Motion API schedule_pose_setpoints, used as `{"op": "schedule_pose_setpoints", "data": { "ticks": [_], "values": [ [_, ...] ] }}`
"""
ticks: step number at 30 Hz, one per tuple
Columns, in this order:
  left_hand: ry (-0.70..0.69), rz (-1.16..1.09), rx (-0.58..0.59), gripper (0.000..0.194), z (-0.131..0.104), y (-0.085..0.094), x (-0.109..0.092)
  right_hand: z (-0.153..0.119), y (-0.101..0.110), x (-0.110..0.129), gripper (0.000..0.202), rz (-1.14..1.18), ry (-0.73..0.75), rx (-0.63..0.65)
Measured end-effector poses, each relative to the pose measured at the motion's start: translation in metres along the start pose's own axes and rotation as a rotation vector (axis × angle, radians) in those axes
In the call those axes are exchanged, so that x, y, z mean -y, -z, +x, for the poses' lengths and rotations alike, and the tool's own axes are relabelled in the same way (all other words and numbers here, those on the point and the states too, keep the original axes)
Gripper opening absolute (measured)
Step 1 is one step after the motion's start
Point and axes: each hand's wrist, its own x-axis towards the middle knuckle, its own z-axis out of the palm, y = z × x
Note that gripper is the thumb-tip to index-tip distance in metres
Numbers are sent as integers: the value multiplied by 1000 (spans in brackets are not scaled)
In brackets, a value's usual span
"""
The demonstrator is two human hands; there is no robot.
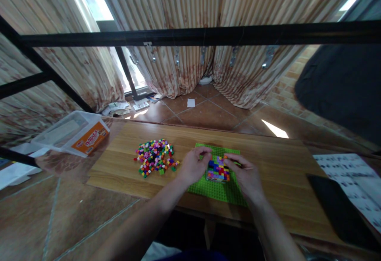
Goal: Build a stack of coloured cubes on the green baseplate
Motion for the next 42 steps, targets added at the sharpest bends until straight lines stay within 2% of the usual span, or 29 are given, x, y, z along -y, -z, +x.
{"op": "schedule_pose_setpoints", "data": {
  "ticks": [6, 15, 25, 34, 42],
  "values": [
    [3, -43, 147, 22, 22, -16, 8, 5, 0, -5, 32, -6, -70, 67],
    [83, -181, 229, 16, 31, -31, 10, 9, 2, 3, 31, 49, -184, 153],
    [134, -206, 192, 16, 29, -37, 6, 8, 0, 11, 30, 99, -245, 156],
    [77, -97, 169, 16, 29, -39, 6, 9, 0, 8, 32, 49, -222, 149],
    [111, 17, 147, 17, 30, -45, 3, 10, 2, 1, 35, 88, -201, 192]
  ]
}}
